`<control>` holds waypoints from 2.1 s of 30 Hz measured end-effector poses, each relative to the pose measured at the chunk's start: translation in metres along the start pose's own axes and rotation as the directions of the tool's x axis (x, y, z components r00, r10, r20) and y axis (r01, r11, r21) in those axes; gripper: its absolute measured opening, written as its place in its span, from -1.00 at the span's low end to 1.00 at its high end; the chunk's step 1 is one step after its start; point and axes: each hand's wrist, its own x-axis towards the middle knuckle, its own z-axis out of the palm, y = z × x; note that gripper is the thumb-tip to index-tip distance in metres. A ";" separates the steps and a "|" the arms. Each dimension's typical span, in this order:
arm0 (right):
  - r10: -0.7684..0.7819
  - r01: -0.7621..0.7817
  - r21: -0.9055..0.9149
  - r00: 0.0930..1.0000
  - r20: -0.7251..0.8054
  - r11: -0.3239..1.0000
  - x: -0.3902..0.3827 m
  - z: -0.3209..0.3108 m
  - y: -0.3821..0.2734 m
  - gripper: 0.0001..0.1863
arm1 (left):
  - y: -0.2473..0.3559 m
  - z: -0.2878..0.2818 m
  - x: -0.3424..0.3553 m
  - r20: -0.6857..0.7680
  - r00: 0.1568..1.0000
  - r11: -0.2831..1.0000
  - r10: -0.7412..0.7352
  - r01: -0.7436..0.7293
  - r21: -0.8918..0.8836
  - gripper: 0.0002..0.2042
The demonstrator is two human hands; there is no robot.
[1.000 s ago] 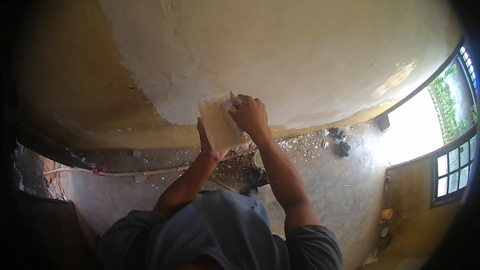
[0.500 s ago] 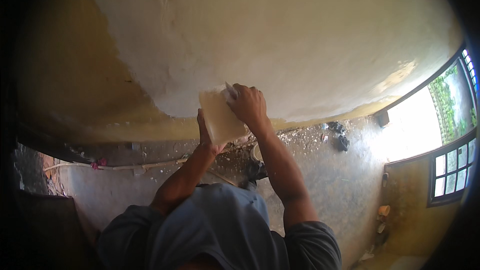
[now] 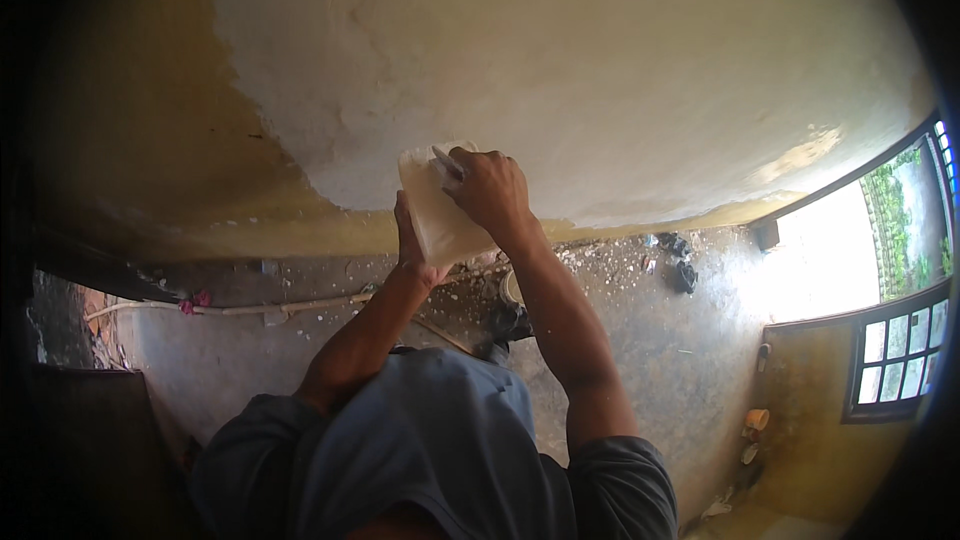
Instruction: The person applies plaster to a wall using a spatula and a plastic container. The person scoops plaster from the container and spreads it across the wall surface multiple times.
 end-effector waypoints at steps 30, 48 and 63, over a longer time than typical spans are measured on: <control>0.389 -0.394 0.056 0.918 0.072 0.918 -0.015 -0.010 -0.013 -0.59 | -0.005 -0.012 0.013 0.118 0.991 0.998 0.064 -0.061 -0.029 -0.30; 0.282 -0.285 0.100 0.958 0.043 0.953 -0.021 0.009 -0.028 -0.59 | -0.009 -0.010 0.008 0.133 0.989 0.997 0.058 -0.051 -0.054 -0.26; 0.319 -0.323 -0.024 0.942 -0.105 0.946 -0.007 -0.013 -0.004 -0.70 | -0.003 -0.018 0.004 0.069 0.993 0.995 0.094 -0.091 -0.043 -0.27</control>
